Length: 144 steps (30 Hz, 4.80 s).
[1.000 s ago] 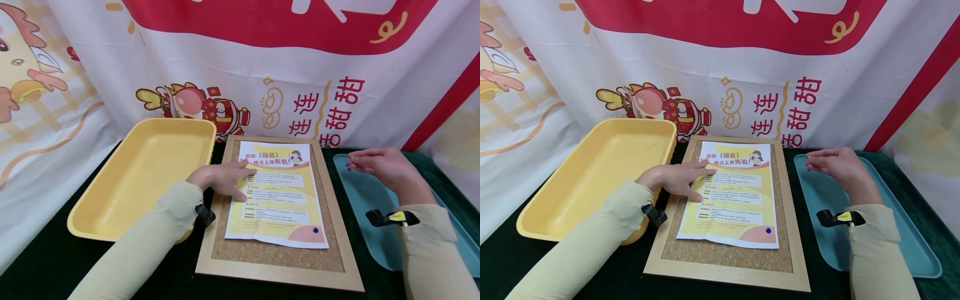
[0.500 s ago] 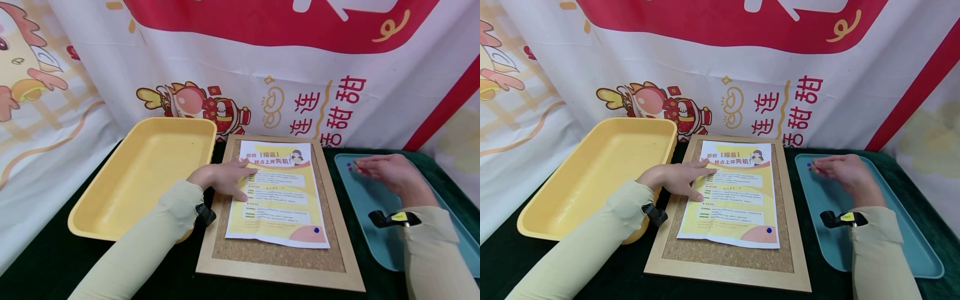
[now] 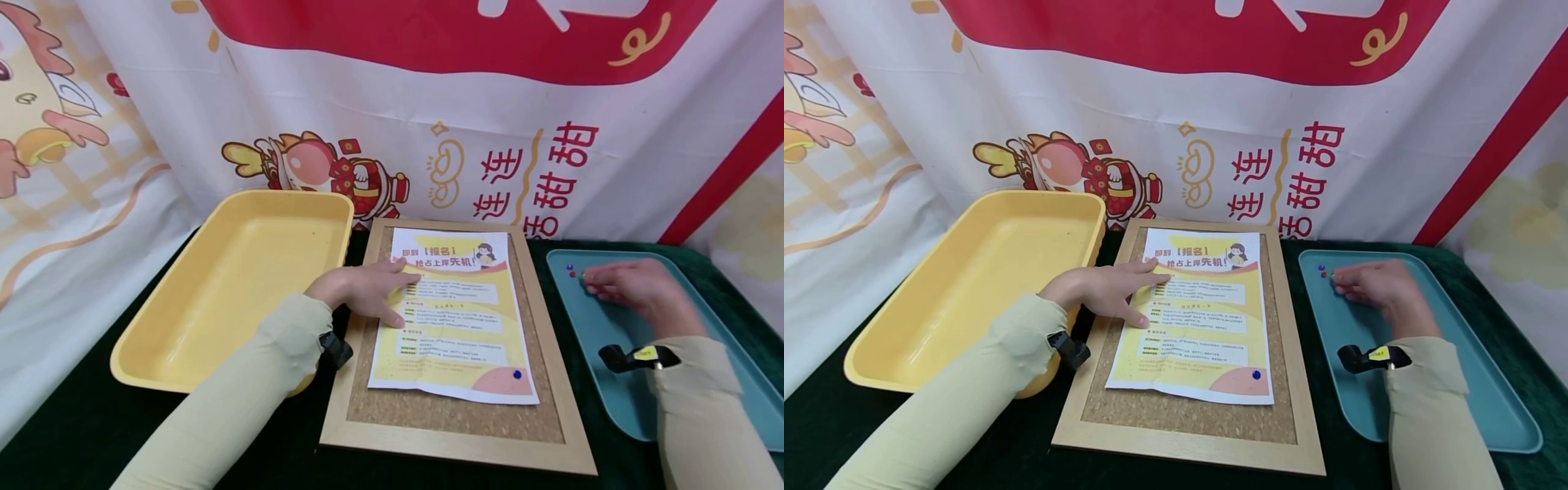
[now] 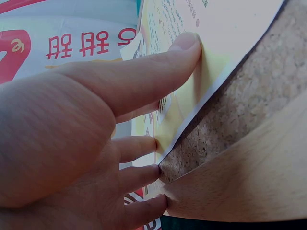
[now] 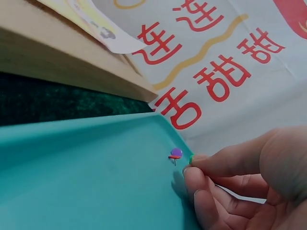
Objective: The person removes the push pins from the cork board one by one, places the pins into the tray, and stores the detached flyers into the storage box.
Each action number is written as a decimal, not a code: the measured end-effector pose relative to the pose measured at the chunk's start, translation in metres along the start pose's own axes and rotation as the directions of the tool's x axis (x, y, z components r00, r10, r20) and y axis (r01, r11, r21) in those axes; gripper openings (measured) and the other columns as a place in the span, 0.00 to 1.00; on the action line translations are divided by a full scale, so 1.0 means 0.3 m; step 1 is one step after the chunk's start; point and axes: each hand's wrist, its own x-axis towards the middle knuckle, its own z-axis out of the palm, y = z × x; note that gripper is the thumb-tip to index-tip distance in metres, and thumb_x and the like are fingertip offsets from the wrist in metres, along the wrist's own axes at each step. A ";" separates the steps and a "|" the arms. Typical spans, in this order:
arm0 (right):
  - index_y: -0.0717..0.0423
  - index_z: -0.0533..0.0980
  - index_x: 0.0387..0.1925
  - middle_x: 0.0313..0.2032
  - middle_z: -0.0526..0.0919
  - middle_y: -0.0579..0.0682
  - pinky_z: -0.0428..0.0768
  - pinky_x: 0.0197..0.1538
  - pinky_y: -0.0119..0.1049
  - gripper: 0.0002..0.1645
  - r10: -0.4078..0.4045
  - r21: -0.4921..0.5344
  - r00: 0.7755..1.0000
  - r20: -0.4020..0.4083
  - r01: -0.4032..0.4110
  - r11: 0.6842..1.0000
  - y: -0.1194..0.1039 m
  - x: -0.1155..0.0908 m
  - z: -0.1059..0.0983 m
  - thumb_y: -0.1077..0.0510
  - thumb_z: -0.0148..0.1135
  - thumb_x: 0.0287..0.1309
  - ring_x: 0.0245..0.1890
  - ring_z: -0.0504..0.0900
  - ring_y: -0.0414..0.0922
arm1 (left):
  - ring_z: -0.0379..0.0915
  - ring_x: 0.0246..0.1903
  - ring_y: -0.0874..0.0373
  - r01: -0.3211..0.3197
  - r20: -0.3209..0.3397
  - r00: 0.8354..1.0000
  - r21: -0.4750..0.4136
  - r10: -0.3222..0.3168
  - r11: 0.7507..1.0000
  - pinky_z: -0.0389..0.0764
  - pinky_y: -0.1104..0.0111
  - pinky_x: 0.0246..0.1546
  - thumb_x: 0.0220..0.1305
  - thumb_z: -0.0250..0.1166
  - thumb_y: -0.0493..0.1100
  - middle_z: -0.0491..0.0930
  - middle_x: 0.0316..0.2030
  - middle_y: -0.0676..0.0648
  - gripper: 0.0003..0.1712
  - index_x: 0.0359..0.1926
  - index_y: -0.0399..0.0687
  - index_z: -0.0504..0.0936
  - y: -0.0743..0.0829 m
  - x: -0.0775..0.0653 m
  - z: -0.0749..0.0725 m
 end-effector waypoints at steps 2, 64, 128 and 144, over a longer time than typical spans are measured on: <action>0.63 0.66 0.78 0.33 0.88 0.30 0.86 0.47 0.31 0.39 0.006 0.004 1.000 -0.011 -0.006 1.000 -0.003 0.004 0.006 0.42 0.58 0.78 0.40 0.86 0.35 | 0.23 0.87 0.45 0.004 -0.001 1.000 -0.001 -0.004 1.000 0.39 0.47 0.86 0.73 0.69 0.57 0.32 0.87 0.44 0.52 0.87 0.60 0.49 -0.002 -0.003 -0.001; 0.59 0.68 0.77 0.57 0.88 0.52 0.87 0.48 0.32 0.39 -0.200 -0.156 0.980 0.017 0.200 0.967 -0.011 -0.085 0.066 0.41 0.60 0.77 0.46 0.88 0.37 | 0.25 0.87 0.45 -0.008 0.002 1.000 -0.001 0.008 1.000 0.40 0.47 0.86 0.73 0.69 0.56 0.33 0.87 0.44 0.51 0.86 0.61 0.51 -0.005 -0.006 -0.003; 0.57 0.89 0.52 0.44 0.92 0.49 0.85 0.41 0.34 0.18 -0.202 -0.219 0.911 0.360 0.293 0.931 -0.073 -0.361 0.355 0.59 0.77 0.61 0.41 0.85 0.45 | 0.25 0.87 0.47 0.001 0.014 1.000 -0.004 0.000 1.000 0.39 0.49 0.86 0.72 0.69 0.56 0.33 0.87 0.45 0.51 0.86 0.62 0.50 0.009 0.010 0.000; 0.55 0.91 0.47 0.39 0.91 0.48 0.83 0.37 0.32 0.14 -0.199 -0.265 0.910 0.363 0.306 0.914 -0.079 -0.359 0.368 0.61 0.78 0.59 0.37 0.83 0.45 | 0.25 0.87 0.46 -0.012 0.021 1.000 0.015 0.011 1.000 0.39 0.49 0.86 0.73 0.68 0.58 0.32 0.87 0.44 0.52 0.87 0.62 0.49 0.003 0.010 -0.006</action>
